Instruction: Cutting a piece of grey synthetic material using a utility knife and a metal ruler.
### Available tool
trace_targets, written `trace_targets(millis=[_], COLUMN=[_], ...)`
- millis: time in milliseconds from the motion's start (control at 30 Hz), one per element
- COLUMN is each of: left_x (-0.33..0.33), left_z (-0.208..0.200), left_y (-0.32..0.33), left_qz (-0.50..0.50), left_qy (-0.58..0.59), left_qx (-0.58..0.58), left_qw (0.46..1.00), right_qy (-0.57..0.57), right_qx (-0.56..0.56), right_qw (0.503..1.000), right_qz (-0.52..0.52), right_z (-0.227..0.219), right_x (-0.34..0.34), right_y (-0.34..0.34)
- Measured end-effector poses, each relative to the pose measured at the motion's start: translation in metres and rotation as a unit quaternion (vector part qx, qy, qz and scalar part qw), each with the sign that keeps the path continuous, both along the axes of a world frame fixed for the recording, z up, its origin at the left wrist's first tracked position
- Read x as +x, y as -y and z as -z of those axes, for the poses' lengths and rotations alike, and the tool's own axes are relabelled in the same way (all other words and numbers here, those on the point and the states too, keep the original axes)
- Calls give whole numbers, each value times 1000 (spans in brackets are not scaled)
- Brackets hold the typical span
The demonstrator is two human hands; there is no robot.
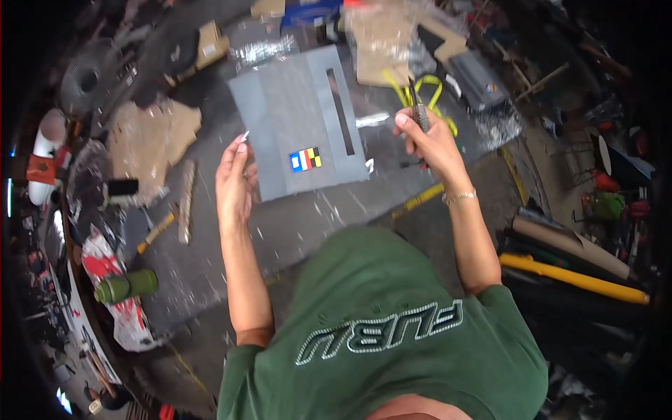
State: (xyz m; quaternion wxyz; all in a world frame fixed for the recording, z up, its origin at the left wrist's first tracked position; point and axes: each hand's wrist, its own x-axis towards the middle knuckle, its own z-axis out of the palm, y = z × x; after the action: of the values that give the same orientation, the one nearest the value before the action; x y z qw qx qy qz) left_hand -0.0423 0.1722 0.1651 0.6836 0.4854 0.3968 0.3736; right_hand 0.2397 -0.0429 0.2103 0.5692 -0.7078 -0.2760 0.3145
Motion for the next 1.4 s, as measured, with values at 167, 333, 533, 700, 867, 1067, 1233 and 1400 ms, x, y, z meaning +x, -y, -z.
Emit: trace_targets(millis=[167,333,533,700,867,1067,1233,1400], left_x=[-68,-84,-86,-85,-83,-84,-86,-87], left_z=[144,176,177,176,177,177,169,162], left_y=[40,76,82,81,77,77,80,81], left_qz=[-16,29,22,17,13,11,26,44], left_qy=[-522,-558,-586,-585,-575,-574,-558,-540], left_qx=[267,382,366,360,372,373,377,394], left_qw=[810,736,722,727,729,729,739,742], right_qy=[287,389,312,279,270,285,287,275], right_qx=[-265,-226,-319,-381,-394,-391,-391,-396], right_qw=[919,887,892,882,879,875,874,876], right_qz=[54,107,70,10,-2,2,1,-18], right_z=[156,205,194,180,178,186,188,186], right_x=[29,-6,-1,12,14,16,16,21], right_y=[53,77,73,64,61,61,63,64])
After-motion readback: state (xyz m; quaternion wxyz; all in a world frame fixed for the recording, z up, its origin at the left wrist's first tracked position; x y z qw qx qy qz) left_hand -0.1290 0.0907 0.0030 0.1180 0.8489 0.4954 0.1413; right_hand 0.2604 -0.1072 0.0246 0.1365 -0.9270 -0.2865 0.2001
